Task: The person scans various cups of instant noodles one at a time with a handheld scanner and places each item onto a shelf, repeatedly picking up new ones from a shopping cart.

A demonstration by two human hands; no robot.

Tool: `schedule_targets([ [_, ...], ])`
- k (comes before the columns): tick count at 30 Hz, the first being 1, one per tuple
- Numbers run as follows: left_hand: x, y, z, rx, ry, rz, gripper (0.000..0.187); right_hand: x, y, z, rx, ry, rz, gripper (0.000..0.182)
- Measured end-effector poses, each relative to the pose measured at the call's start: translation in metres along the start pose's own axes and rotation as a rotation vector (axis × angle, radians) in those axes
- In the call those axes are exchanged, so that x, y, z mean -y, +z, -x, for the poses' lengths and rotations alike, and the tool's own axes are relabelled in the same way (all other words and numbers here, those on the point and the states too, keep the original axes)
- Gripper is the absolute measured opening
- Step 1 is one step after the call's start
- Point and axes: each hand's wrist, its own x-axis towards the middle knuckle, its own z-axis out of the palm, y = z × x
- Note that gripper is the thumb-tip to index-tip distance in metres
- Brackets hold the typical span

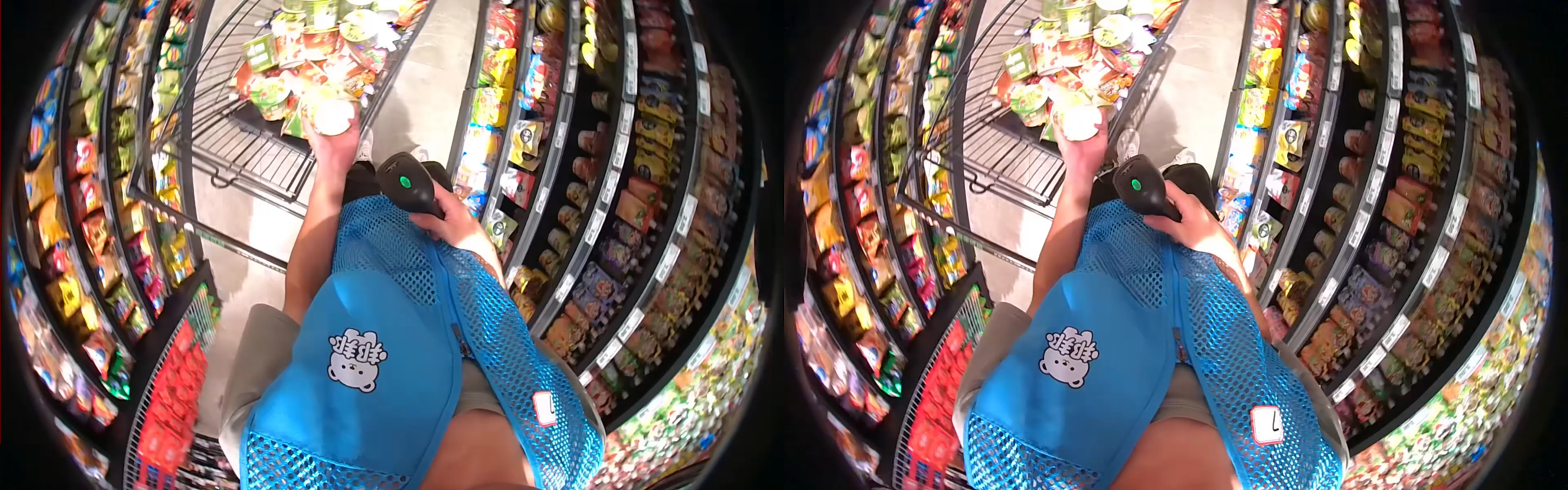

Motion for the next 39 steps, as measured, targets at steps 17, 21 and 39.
schedule_targets([
  [17, -0.025, -0.014, 0.055, -0.154, -0.104, -0.301, 0.051, -0.080, 0.022, 0.062, -0.285, -0.174, -0.019, 0.034],
  [21, 0.047, 0.029, 0.078, -0.117, -0.045, -0.599, 0.033, -0.107, 0.039, 0.091, -0.315, -0.039, 0.009, 0.049],
  [39, 0.535, -0.198, 0.312, 0.943, -0.848, -1.661, 0.088, -0.357, 0.218, 0.349, -0.758, 0.407, -0.948, 0.051],
])
